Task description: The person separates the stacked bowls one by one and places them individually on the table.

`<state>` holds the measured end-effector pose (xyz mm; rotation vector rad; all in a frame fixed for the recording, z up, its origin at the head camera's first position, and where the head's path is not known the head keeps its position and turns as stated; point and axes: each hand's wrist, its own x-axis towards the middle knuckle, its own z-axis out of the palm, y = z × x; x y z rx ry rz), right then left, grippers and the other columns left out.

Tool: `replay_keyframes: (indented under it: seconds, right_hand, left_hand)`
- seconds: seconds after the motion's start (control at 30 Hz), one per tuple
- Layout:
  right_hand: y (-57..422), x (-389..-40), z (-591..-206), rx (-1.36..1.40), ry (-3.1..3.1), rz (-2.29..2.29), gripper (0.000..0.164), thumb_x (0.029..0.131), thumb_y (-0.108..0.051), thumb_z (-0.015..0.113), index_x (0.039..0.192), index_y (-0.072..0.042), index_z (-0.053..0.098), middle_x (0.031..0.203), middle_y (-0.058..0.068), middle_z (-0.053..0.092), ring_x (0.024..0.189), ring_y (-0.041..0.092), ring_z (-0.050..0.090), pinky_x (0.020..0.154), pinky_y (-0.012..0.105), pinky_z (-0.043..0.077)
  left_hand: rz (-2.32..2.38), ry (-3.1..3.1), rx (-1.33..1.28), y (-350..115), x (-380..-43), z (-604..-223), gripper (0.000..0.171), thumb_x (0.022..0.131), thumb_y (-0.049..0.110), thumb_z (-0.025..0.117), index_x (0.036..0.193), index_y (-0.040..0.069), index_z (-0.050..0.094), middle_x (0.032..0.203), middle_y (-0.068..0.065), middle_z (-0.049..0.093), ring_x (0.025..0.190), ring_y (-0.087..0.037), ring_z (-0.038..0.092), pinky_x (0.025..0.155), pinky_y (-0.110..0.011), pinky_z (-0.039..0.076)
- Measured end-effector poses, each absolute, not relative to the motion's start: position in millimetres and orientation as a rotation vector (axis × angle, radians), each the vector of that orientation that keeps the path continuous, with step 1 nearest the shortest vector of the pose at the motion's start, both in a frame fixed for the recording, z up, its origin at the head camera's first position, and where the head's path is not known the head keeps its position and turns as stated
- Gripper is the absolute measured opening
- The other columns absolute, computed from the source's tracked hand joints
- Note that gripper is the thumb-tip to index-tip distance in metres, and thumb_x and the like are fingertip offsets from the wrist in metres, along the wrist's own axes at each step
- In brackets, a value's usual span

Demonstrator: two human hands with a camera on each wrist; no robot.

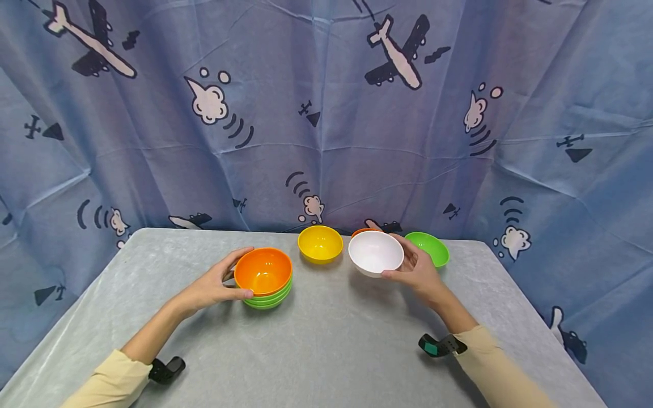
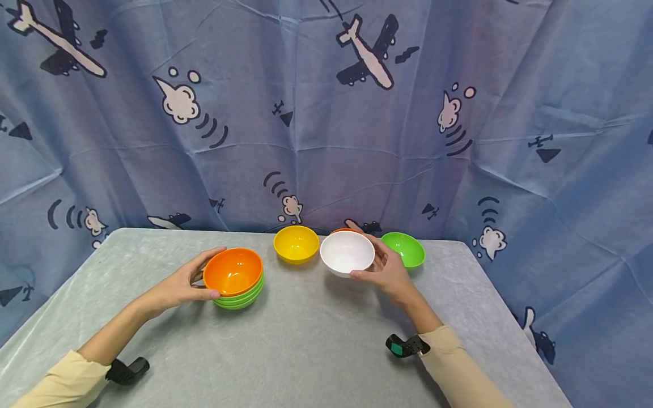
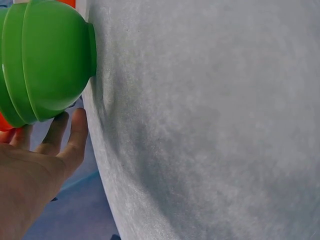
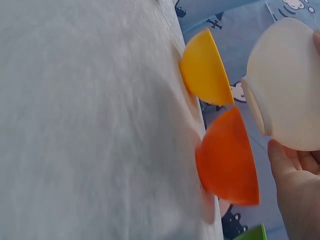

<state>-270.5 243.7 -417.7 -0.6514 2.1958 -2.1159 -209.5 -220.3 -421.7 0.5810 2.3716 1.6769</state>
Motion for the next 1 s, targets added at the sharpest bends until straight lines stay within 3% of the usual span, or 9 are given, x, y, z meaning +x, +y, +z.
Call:
replay_keyframes:
  seconds: [0.5, 1.0]
  right_hand:
    - [286, -261, -410, -0.530, 2.398, -2.066, 0.084, 0.081, 0.008, 0.081, 0.152, 0.005, 0.035, 0.148, 0.019, 0.040, 0.130, 0.018, 0.044, 0.099, 0.019, 0.043]
    - [327, -252, -403, -0.437, 2.510, -2.059, 0.080, 0.087, 0.006, 0.077, 0.154, 0.003, 0.034, 0.144, 0.008, 0.043, 0.128, 0.013, 0.043, 0.097, 0.013, 0.041]
  left_hand:
    - [1.659, 2.392, 0.563, -219, -209, -421, 0.089, 0.089, 0.018, 0.080, 0.160, 0.009, 0.027, 0.163, -0.014, 0.025, 0.143, -0.048, 0.028, 0.109, -0.067, 0.028]
    - [1.662, 2.392, 0.573, -220, -209, -421, 0.088, 0.088, 0.022, 0.081, 0.159, 0.015, 0.029, 0.162, -0.014, 0.026, 0.143, -0.049, 0.028, 0.108, -0.066, 0.029]
